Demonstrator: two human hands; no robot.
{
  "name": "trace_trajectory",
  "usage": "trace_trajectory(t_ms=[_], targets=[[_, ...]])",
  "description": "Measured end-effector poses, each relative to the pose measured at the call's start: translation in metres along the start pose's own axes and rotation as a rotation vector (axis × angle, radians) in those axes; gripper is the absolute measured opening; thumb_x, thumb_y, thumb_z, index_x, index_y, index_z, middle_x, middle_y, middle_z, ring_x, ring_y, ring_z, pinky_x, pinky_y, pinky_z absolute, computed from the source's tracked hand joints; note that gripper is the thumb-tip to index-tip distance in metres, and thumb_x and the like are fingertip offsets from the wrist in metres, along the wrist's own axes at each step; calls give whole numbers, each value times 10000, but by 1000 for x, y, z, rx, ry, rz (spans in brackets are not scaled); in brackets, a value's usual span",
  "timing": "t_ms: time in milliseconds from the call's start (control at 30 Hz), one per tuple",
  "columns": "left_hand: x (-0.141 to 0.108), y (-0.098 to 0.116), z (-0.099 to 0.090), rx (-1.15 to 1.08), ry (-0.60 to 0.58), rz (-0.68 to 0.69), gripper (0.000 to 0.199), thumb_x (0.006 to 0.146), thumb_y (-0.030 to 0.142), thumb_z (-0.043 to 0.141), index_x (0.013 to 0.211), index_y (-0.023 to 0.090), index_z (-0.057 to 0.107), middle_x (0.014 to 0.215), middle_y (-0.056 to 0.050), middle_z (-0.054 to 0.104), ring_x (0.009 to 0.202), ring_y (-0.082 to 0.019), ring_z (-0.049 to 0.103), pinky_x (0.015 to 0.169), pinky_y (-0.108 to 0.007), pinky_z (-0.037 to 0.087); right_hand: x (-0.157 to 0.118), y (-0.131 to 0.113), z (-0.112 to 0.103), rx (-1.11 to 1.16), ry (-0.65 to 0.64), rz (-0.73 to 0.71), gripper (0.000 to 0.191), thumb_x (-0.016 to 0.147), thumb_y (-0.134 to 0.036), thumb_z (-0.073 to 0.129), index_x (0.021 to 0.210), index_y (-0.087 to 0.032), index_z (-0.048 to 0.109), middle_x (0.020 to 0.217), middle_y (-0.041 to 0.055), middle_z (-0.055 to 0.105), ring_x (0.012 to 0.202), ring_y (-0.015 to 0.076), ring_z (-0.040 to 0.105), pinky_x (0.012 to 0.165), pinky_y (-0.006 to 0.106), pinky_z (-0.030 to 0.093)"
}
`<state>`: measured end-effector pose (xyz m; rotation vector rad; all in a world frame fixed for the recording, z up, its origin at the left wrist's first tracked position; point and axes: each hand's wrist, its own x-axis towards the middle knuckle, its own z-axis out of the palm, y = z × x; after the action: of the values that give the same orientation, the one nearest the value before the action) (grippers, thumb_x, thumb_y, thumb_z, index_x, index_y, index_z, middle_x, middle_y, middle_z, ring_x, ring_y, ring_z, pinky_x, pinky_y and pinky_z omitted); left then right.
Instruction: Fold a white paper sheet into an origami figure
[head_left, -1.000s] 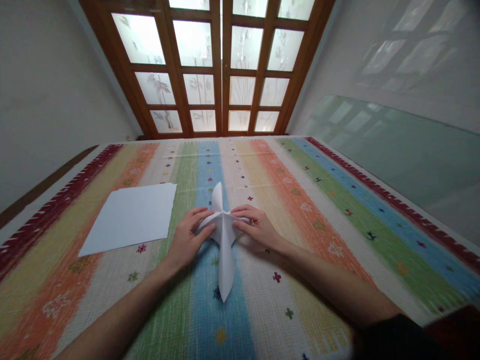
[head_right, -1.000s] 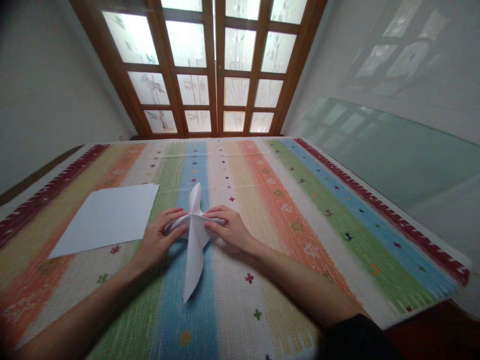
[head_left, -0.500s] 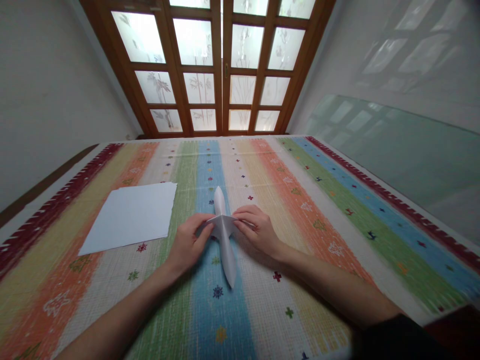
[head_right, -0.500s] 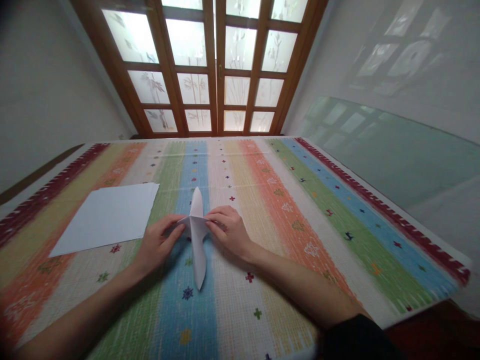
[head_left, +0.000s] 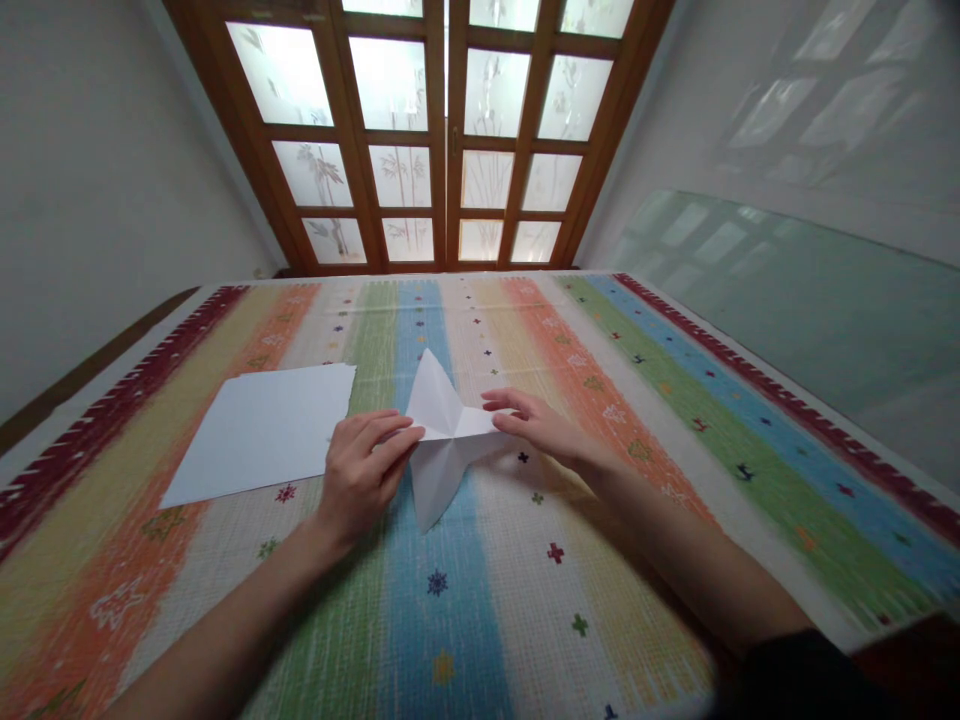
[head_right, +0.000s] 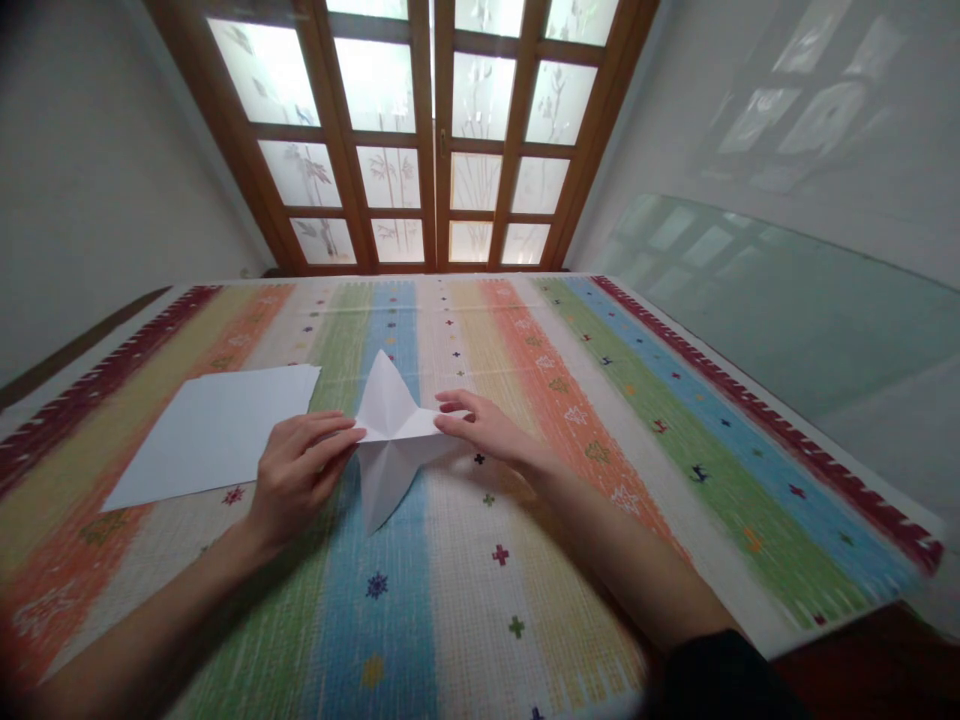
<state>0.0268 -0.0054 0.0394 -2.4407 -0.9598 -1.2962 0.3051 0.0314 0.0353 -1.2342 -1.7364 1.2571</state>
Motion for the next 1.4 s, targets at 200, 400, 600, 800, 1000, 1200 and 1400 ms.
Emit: trace_trajectory(t_ms=[200,400,600,800,1000,1200,1400], targets=[[-3,-4,3,-8,76,-116,222,870,189,656,1071,274,692,1142,-70,683,1154,-262,581,987,-457,428,-1,-1,4,334,-74,93,661,641,-270,800,1243,-247,528,893,18,677,742,165,641,622,273,498],[-15,-19,24,-327,170,-835,815,699,401,807,1413,290,430,1490,-143,415,1347,-340,428,1072,-537,384,0,-2,10,521,2,-17,632,629,-263,794,1188,-234,502,1008,38,679,855,171,653,739,288,517],[-11,-18,30,-1133,185,-1418,739,785,382,721,1405,213,357,1435,-217,459,1232,-290,573,1012,-413,486,2,2,7,489,-17,-94,487,669,-354,751,1096,-218,559,1030,57,685,904,198,668,824,357,540],[0,-7,21,-1467,64,-1355,544,664,326,820,1124,164,579,1102,-140,704,1027,-287,684,865,-380,584,4,6,10,576,-78,-21,553,597,-327,785,1096,-230,567,1047,54,705,893,203,682,787,346,558],[-4,-12,24,-1281,157,-1374,570,563,181,845,1072,144,591,847,-76,758,751,-235,731,741,-349,607,7,12,11,597,12,-2,521,591,-252,772,1069,-234,565,1028,52,712,882,208,694,779,349,562],[-5,-15,24,-1138,185,-1377,596,522,189,851,1052,134,583,717,-41,745,592,-210,710,580,-299,589,9,15,14,517,154,-18,486,609,-270,771,1048,-219,568,961,50,718,834,204,685,753,364,561],[-4,-15,24,-1042,208,-1394,575,479,212,860,978,150,579,674,-32,740,524,-200,684,512,-291,569,9,16,13,508,233,12,509,605,-230,765,1074,-209,568,871,18,697,740,170,664,711,336,547]])
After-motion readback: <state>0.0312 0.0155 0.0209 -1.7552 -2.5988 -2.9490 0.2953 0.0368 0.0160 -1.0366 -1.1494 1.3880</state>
